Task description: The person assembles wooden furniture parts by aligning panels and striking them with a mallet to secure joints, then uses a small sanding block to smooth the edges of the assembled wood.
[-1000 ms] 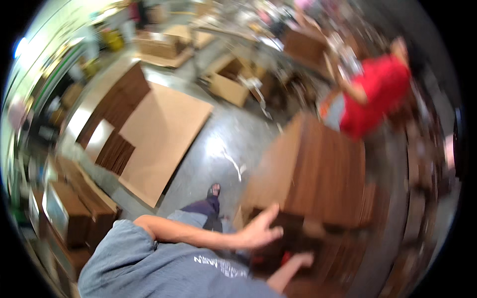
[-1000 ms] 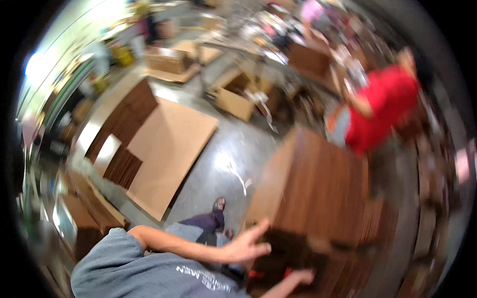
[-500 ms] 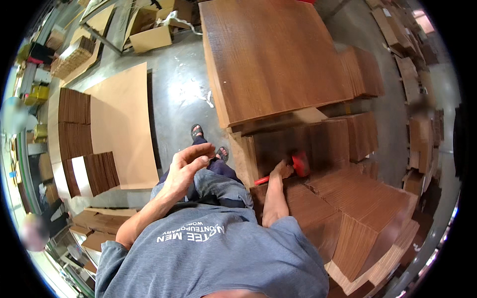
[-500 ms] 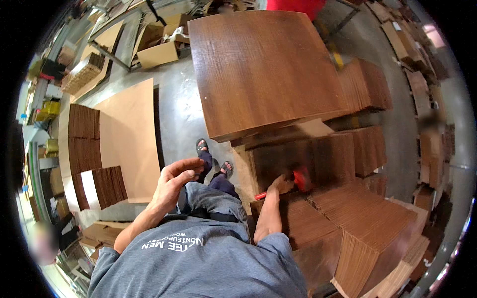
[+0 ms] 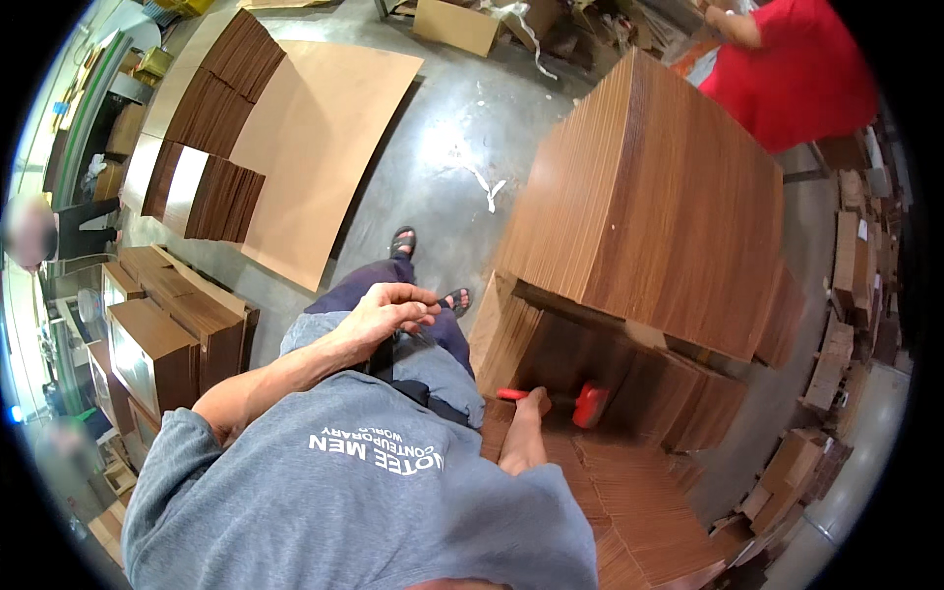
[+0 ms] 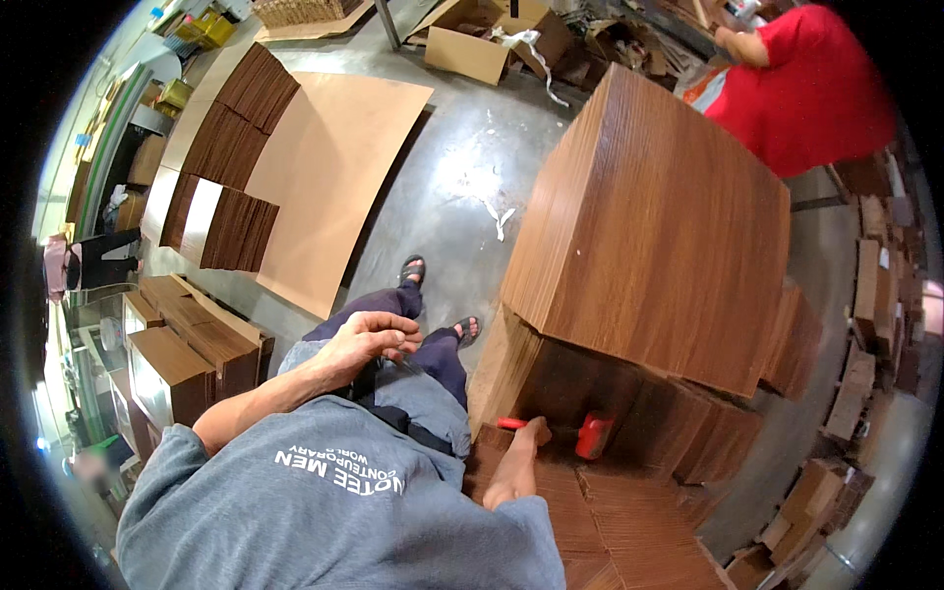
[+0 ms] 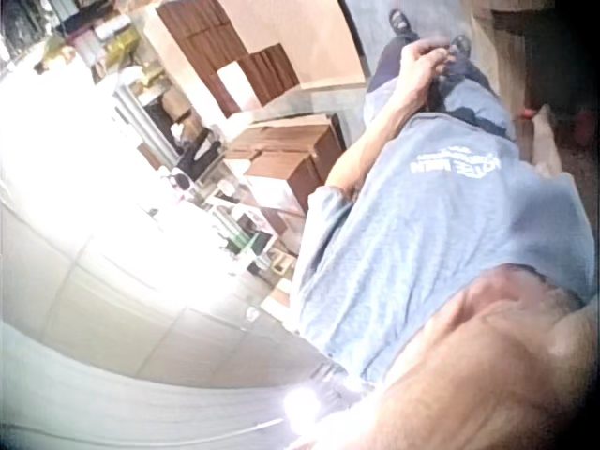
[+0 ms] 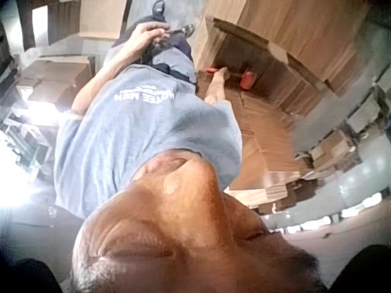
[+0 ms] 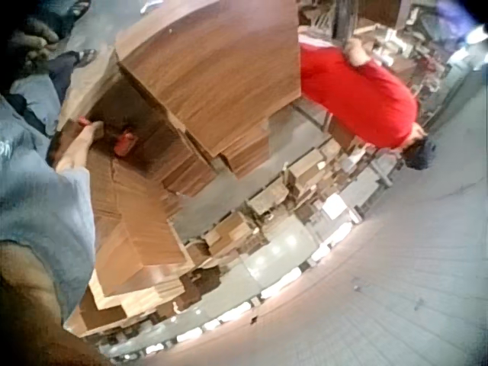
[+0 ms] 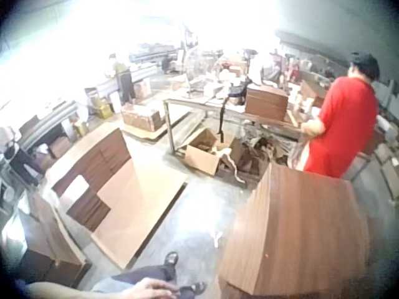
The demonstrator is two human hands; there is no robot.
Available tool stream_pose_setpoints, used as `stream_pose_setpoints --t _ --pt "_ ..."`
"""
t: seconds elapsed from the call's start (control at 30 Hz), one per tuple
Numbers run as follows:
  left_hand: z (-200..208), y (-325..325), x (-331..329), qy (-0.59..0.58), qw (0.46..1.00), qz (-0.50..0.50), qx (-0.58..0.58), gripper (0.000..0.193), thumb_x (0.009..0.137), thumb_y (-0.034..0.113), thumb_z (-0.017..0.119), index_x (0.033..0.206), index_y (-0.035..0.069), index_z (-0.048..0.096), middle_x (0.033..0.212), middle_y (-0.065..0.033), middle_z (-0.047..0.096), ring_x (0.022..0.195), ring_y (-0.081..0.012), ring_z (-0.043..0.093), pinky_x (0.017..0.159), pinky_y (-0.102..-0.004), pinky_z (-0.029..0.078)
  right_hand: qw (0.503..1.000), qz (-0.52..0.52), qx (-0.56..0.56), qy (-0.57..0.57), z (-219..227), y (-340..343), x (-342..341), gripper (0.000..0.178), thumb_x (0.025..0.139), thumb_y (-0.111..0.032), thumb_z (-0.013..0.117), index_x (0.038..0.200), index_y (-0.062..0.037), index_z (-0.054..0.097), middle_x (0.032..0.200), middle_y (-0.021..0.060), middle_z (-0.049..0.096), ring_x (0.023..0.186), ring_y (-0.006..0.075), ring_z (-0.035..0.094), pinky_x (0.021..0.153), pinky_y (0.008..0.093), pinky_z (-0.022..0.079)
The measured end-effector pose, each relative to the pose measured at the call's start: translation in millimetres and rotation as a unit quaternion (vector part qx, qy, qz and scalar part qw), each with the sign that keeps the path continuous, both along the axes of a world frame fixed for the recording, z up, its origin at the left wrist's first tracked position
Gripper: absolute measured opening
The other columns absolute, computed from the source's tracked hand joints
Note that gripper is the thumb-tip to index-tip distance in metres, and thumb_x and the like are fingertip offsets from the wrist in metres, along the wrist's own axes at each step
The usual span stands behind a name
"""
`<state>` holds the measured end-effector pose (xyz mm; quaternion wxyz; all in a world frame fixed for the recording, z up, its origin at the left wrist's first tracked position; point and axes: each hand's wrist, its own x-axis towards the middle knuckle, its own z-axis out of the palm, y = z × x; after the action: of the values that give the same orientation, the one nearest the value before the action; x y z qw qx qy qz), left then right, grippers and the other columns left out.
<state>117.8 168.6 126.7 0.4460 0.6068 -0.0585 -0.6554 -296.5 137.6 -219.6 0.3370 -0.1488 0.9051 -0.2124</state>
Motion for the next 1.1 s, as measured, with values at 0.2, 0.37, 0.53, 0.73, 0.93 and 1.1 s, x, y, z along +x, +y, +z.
stream_pose_setpoints --t 0.2,0.37,0.53,0.73,0.93,1.1 --pt "-19.9 -10.8 21.7 0.016 0.999 -0.05 -0.007 0.036 0.089 0.009 0.057 0.12 -0.01 0.057 0.11 -0.0167 0.065 0.094 -0.0176 0.063 0.077 -0.0258 0.049 0.967 -0.168 -0.114 -0.155 77.2 -41.9 50.9 0.01 0.08 -0.007 0.041 0.071 -0.002 0.042 0.059 0.0075 0.047 0.047 0.02 0.047 0.04 0.0339 0.041" --pt "-38.2 -10.1 61.7 0.039 0.997 -0.066 -0.027 0.036 0.089 0.01 0.057 0.119 -0.009 0.058 0.108 -0.0161 0.066 0.093 -0.0179 0.063 0.077 -0.027 0.05 0.953 -0.101 -0.05 -0.281 80.0 -12.7 12.8 0.018 0.084 -0.01 0.045 0.068 -0.0112 0.037 0.054 0.0016 0.043 0.043 0.0153 0.042 0.038 0.0296 0.036" --pt "-56.2 -2.5 122.9 0.059 0.996 -0.034 -0.054 0.034 0.088 0.01 0.056 0.117 -0.007 0.06 0.103 -0.014 0.068 0.091 -0.0165 0.063 0.081 -0.029 0.05 0.918 -0.076 0.09 -0.378 147.9 20.4 71.4 0.017 0.095 -0.014 0.048 0.079 -0.0108 0.044 0.062 -0.0004 0.044 0.048 0.0105 0.042 0.041 0.0254 0.036" --pt "-68.1 19.8 203.1 0.037 0.997 -0.053 -0.037 0.038 0.087 0.011 0.056 0.119 -0.008 0.057 0.103 -0.0151 0.068 0.088 -0.0169 0.063 0.081 -0.0303 0.051 0.887 0.166 0.177 -0.392 201.9 26.9 210.0 0.014 0.094 -0.018 0.054 0.084 -0.0072 0.054 0.065 0.0002 0.051 0.05 0.0081 0.046 0.041 0.0229 0.038" --pt "-102.8 43.5 250.7 0.06 0.994 -0.065 0.071 0.036 0.09 0.02 0.058 0.115 -0.007 0.057 0.094 -0.0102 0.067 0.082 -0.0145 0.062 0.069 -0.0295 0.051 0.808 0.53 0.076 -0.247 241.7 9.1 393.7 0.018 0.089 -0.019 0.054 0.079 -0.0045 0.054 0.061 0.0006 0.05 0.048 0.01 0.049 0.044 0.0266 0.04" --pt "-108.2 23.7 258.3 0.107 0.993 0.022 0.042 0.032 0.093 0.024 0.058 0.109 -0.004 0.054 0.095 -0.0133 0.064 0.079 -0.0181 0.062 0.068 -0.0307 0.051 0.698 0.69 -0.128 -0.144 283.6 14.6 511.6 0.04 0.087 -0.011 0.054 0.127 -0.0045 0.051 0.097 0.0272 0.064 0.091 0.0446 0.062 0.076 0.05 0.051"
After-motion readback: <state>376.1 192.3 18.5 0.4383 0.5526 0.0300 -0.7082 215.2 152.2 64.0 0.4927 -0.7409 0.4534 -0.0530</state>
